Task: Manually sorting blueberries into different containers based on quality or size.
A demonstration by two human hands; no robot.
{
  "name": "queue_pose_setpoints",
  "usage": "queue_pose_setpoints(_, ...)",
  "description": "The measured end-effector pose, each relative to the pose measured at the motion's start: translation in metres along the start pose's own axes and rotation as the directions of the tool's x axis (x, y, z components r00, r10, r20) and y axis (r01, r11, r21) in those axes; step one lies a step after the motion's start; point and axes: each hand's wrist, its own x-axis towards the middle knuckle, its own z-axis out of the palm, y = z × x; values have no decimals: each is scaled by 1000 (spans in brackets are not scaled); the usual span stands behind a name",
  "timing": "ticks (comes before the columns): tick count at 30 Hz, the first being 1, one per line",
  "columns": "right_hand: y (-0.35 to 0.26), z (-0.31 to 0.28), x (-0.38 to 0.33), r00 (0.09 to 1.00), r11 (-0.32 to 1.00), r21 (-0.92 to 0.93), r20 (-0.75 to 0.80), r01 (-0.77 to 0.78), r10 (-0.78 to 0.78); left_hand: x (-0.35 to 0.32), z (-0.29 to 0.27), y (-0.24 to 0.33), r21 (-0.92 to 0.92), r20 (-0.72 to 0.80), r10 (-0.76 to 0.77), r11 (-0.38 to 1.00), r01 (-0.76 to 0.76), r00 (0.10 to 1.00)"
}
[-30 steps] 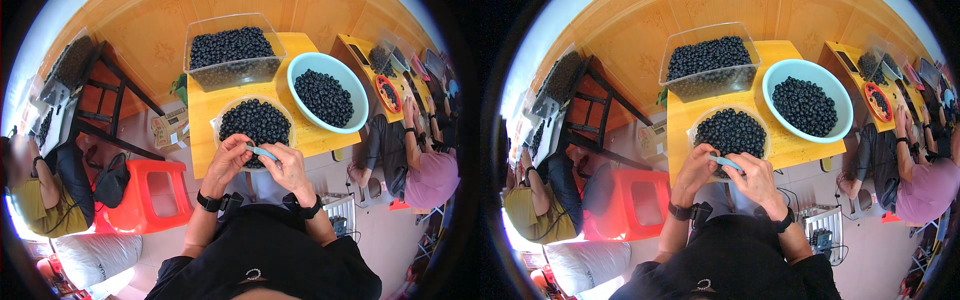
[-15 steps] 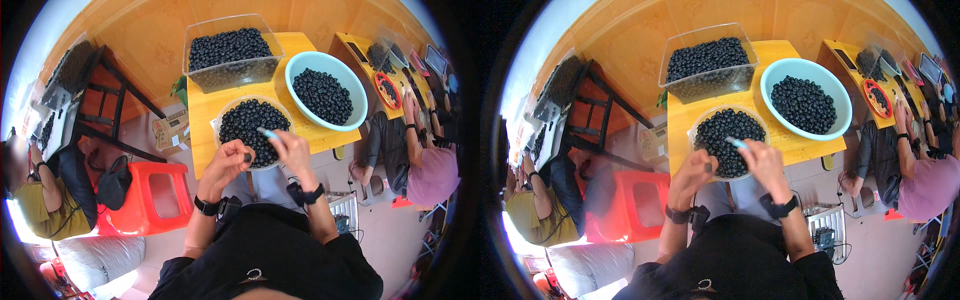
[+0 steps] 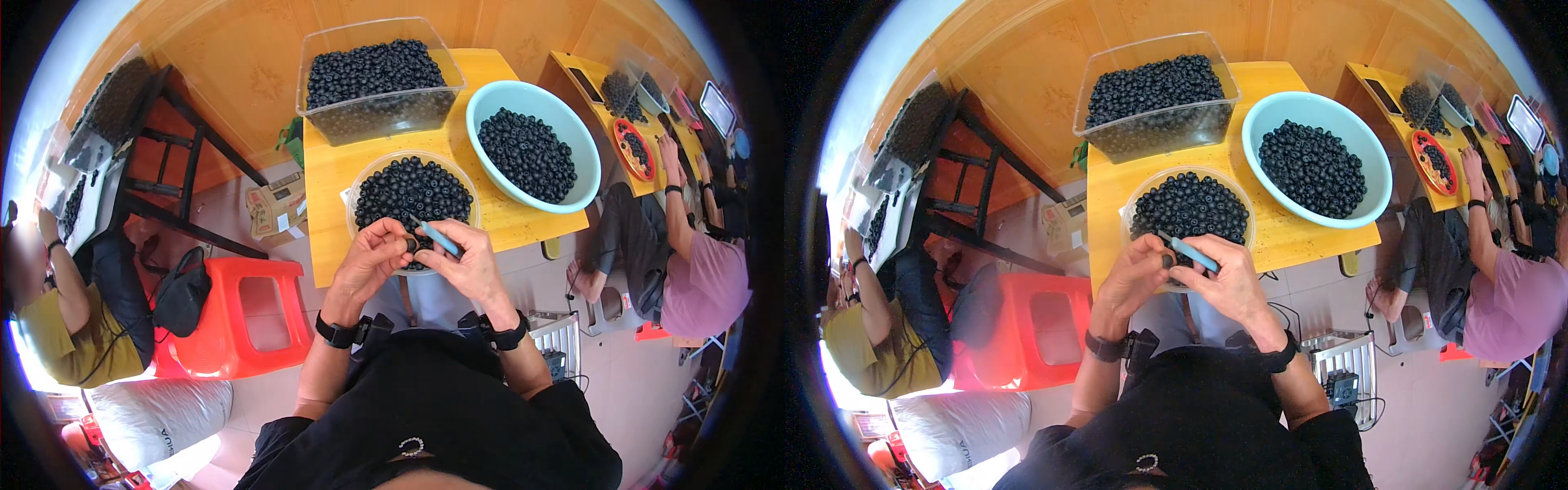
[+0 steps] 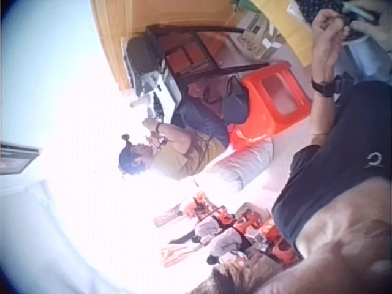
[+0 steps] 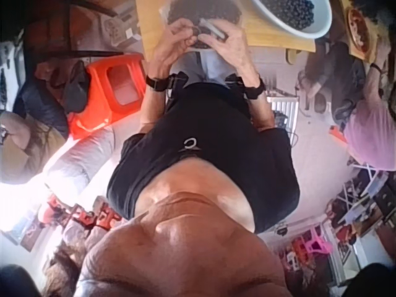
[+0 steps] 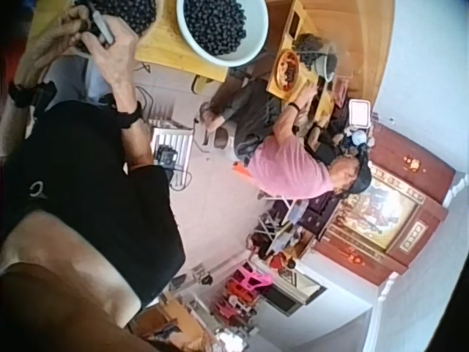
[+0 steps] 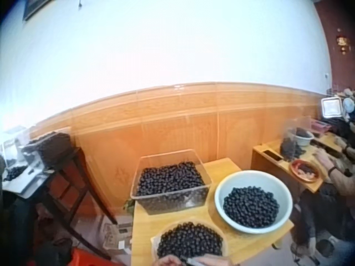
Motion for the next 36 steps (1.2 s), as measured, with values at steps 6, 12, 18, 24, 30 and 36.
queue_pose_setpoints(6, 10, 10, 0, 997, 988, 152, 78, -12, 0, -5, 2, 2, 44, 5, -50, 998, 50, 999)
queue_pose_setpoints(12, 9, 11, -4, 982, 932, 320, 127, -173, 139, -5, -7, 1, 17, 89, -127, 992, 126, 988)
queue_pose_setpoints(18, 8, 6, -6, 986, 978, 164, 123, -130, 110, -7, 0, -1, 89, 24, -109, 990, 107, 994)
queue_pose_setpoints(24, 13, -57, 36, 954, 997, -64, -299, -42, 21, -25, 38, 67, 487, -90, 167, 867, -103, 982)
queue_pose_setpoints(30, 13, -111, 56, 868, 914, -396, -479, -82, -130, -48, 132, 144, 584, 295, 592, 510, -631, 750)
queue_pose_setpoints(36, 27, -91, 34, 885, 970, -243, -445, 26, -135, -35, 188, 146, 768, 441, 677, 56, -638, 590)
